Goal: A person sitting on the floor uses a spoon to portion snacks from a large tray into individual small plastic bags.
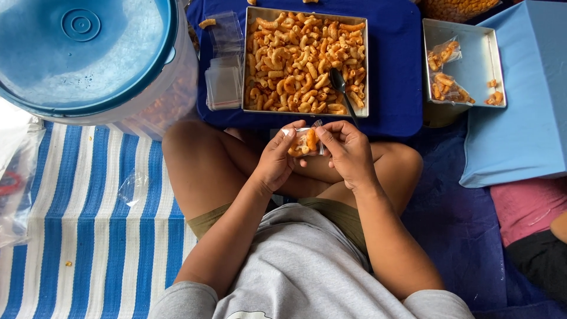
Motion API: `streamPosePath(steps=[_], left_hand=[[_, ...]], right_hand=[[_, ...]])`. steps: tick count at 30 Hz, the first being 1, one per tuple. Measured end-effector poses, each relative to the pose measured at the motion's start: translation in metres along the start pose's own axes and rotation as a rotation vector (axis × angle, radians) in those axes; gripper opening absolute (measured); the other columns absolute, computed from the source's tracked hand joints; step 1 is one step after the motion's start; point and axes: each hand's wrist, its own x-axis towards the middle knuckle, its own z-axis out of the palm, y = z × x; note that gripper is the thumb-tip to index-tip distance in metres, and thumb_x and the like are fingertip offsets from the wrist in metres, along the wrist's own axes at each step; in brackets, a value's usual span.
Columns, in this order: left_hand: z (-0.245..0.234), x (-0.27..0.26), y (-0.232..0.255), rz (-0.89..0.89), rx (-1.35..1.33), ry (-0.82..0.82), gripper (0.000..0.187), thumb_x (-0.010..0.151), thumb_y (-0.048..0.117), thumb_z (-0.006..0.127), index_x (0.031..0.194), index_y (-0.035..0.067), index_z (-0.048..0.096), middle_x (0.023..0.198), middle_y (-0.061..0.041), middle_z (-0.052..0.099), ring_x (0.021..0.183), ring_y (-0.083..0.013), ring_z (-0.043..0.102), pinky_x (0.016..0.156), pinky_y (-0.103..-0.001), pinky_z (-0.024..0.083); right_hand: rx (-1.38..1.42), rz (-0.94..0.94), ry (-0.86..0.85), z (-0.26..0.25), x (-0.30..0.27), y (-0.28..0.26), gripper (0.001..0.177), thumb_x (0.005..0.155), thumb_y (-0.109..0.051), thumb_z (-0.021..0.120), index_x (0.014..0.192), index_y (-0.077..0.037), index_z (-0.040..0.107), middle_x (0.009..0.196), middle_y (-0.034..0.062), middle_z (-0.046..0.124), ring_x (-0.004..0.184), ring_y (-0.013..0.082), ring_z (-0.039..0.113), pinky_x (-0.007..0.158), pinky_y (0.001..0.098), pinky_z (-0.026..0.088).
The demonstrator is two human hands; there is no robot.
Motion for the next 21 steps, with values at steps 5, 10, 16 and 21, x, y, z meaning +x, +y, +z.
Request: streamPosePath(steps=[5,10,16,21], left_hand=[[-0.002,0.000,-0.006,-0.007,0.041,0.005,0.048,0.104,0.023,0.061,0.145,0.003,0.047,0.119,-0.025,0.069,0.091,-0.0335,0.077,0.055,-0.033,0.068],[-0.006,0.001,-0.003,0.028,0.018,-0.012,0.048,0.103,0.020,0.064,0.144,0.003,0.045,0.128,-0.023,0.068,0.092,-0.0335,0.077,0.060,-0.031,0.068],[-0.006,0.003,-0.001,0.033,0.047,0.040,0.050,0.101,0.020,0.066,0.144,0.003,0.046,0.125,-0.021,0.069,0.092,-0.0321,0.077,0.059,-0.030,0.068],[0.001,0.004,-0.006,0.013,0.085,0.069,0.050,0.100,0.019,0.068,0.143,0.002,0.048,0.122,-0.019,0.071,0.091,-0.0299,0.077,0.058,-0.030,0.068]], right_hand=[[-0.055,0.014,0.032,-0.002,0.004,0.009,0.024,0.092,-0.020,0.083,0.094,-0.001,0.070,0.071,0.0107,0.066,0.050,0.0104,0.061,0.032,0.0168,0.046],[-0.010,0.034,0.049,-0.005,0.005,0.012,0.029,0.093,-0.027,0.083,0.094,-0.002,0.070,0.077,0.0103,0.070,0.056,0.0090,0.064,0.034,0.0156,0.048],[-0.062,0.090,-0.058,-0.003,-0.008,-0.016,0.029,0.089,-0.022,0.085,0.103,0.000,0.072,0.082,0.0117,0.074,0.062,0.0101,0.068,0.038,0.0160,0.053],[-0.084,0.120,-0.042,-0.010,-0.010,-0.011,0.028,0.088,-0.019,0.084,0.102,0.002,0.072,0.082,0.0139,0.074,0.064,0.0122,0.070,0.040,0.0171,0.055]])
